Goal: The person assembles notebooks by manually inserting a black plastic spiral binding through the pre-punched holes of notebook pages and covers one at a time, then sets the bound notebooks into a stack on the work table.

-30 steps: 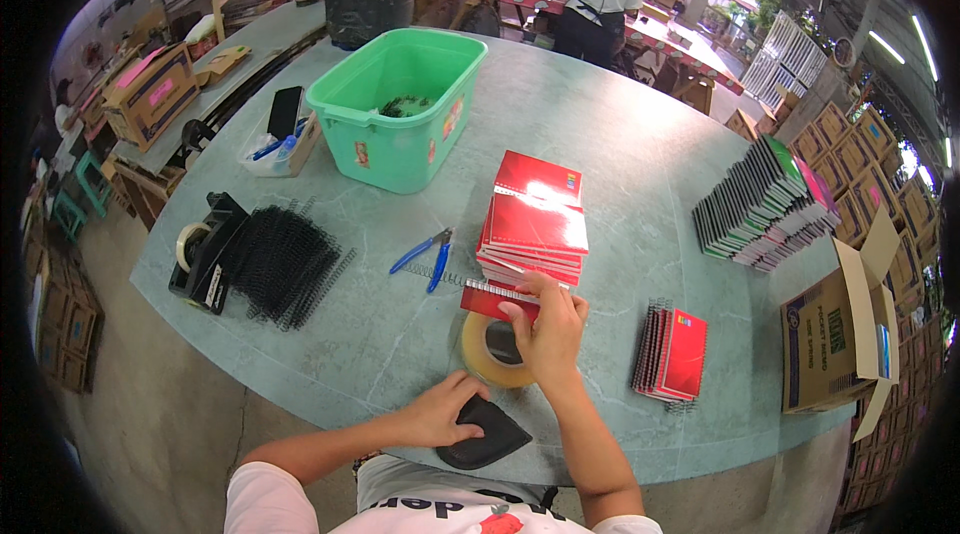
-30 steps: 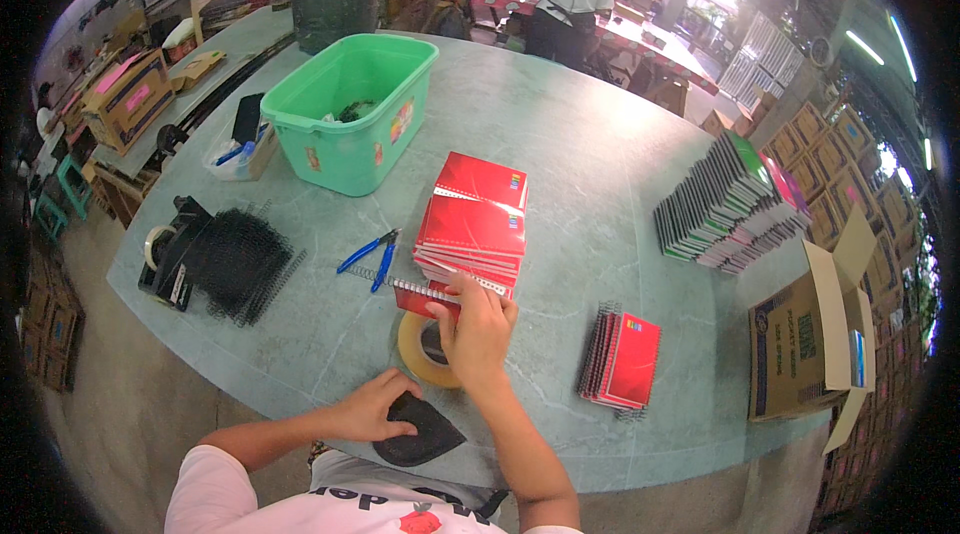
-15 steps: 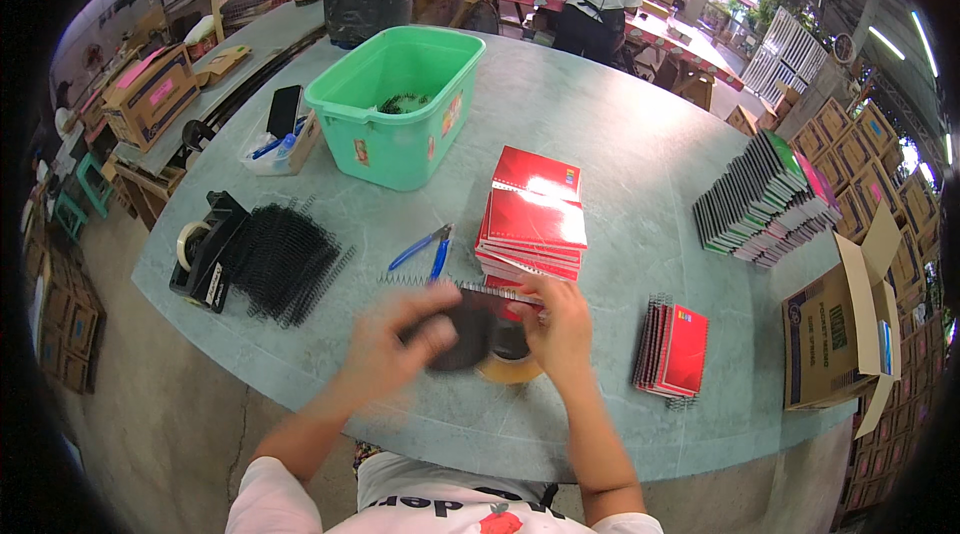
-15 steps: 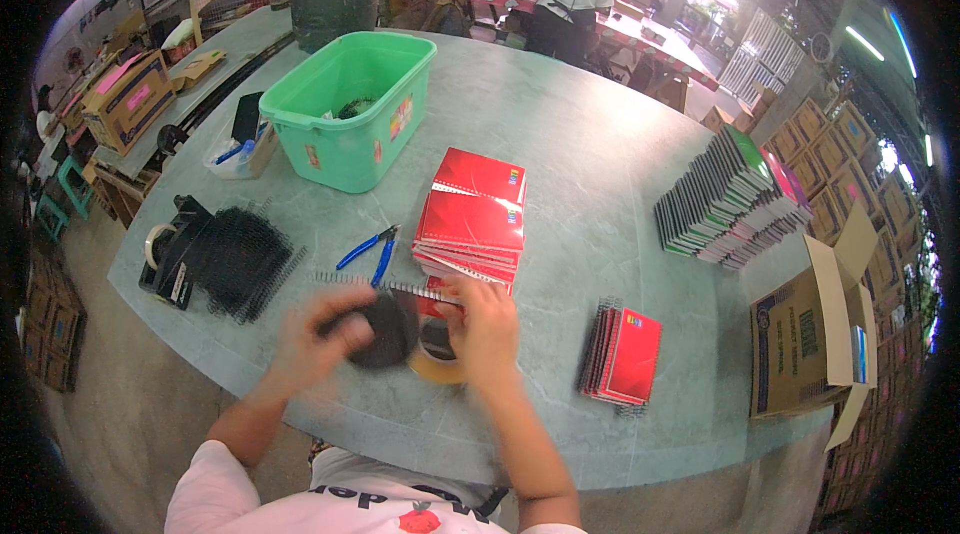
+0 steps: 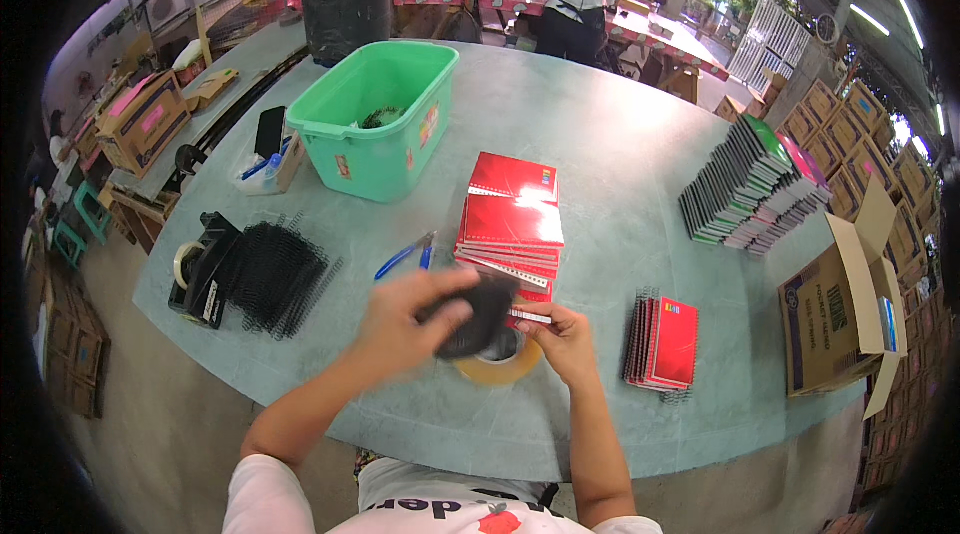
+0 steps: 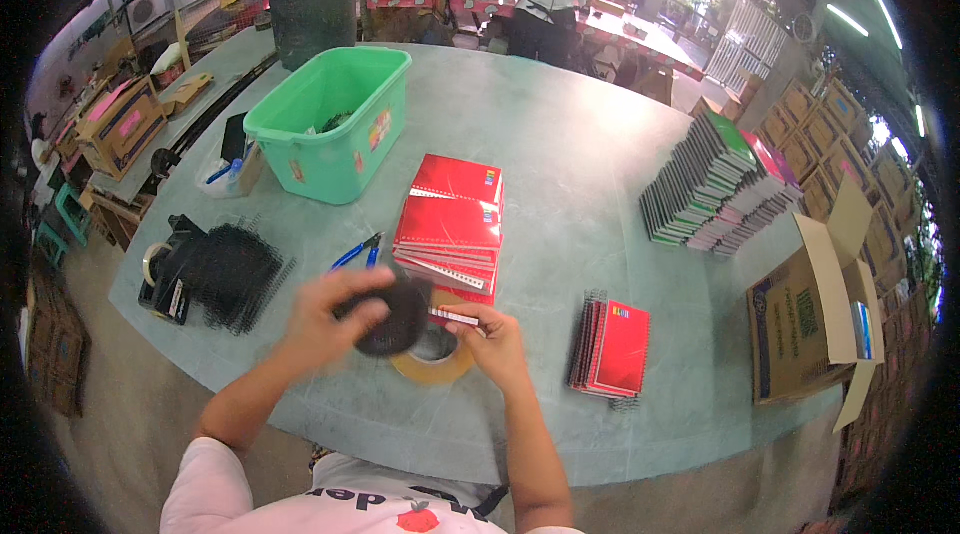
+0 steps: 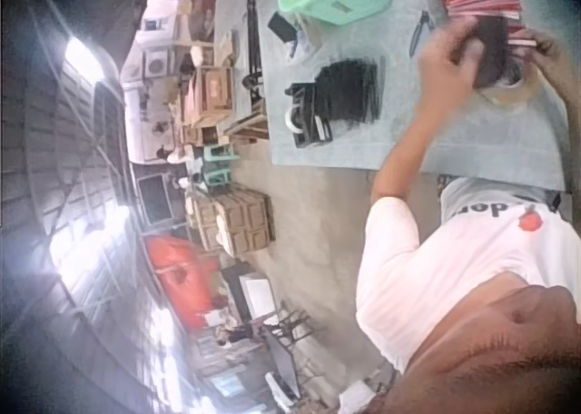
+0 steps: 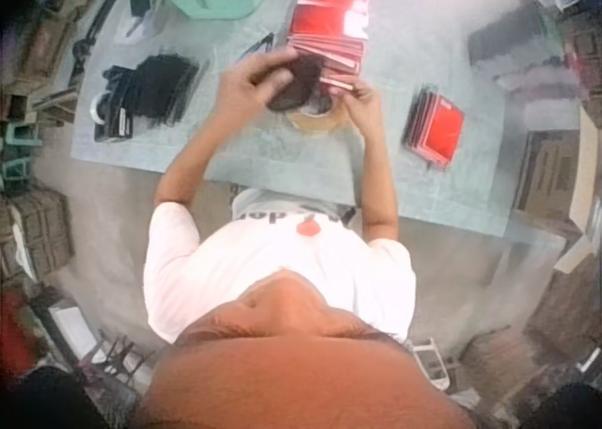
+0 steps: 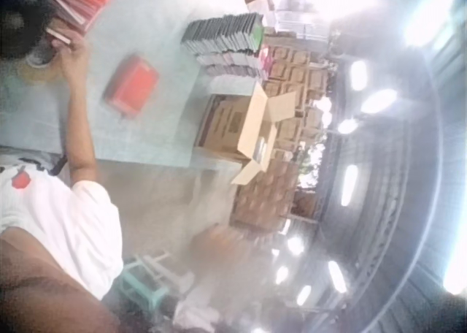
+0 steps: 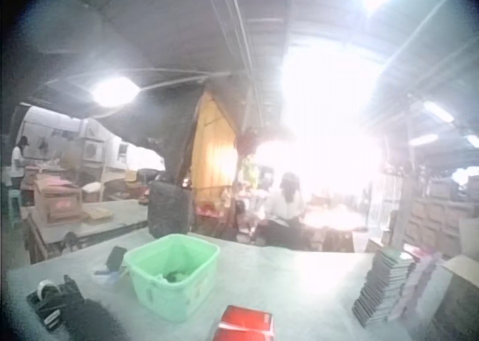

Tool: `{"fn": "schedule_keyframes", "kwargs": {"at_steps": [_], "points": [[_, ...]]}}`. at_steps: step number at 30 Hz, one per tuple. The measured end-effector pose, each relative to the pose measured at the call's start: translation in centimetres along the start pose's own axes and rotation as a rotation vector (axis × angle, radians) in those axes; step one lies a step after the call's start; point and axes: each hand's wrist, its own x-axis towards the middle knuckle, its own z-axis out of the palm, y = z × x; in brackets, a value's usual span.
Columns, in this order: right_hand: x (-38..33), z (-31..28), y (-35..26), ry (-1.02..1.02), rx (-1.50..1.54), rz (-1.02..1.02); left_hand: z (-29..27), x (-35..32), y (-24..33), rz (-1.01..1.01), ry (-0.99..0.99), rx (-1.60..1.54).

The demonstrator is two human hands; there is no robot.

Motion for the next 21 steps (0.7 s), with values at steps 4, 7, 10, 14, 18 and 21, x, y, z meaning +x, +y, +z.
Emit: {"fn": "schedule_keyframes", "kwargs": {"at_steps": [4, 7, 10, 14, 18, 21], "points": [[-0.3, 0.3, 0.0, -0.005, -0.048, -0.044, 1.2, 0.6, -0.7, 0.024, -0.212, 0.088], [-0.4, 0.2, -0.3, -0.026, -0.059, -0.023, 1.6, 0.5, 0.1, -0.008, -0.151, -0.016], [-0.8, -0.4, 0.9, -0.023, -0.085, -0.001, 1.7, 1.9, 1.0, -0.112, 0.047, -0.138], [-0.6, -0.7, 0.4, -0.044, -0.06, -0.075, 3.4, -2.3, 0.4, -0.191, -0.444, -0.205], [-0.6, 0.2, -0.5, -0.039, 0.006, 0.017, 6.7, -8.6, -0.4, -0.486, -0.725, -0.149], [-0.4, 0.6, 0.3, 0.049, -0.057, -0.214, 7.1, -8.5, -0.9, 0.131, -0.496, 0.224]]}}
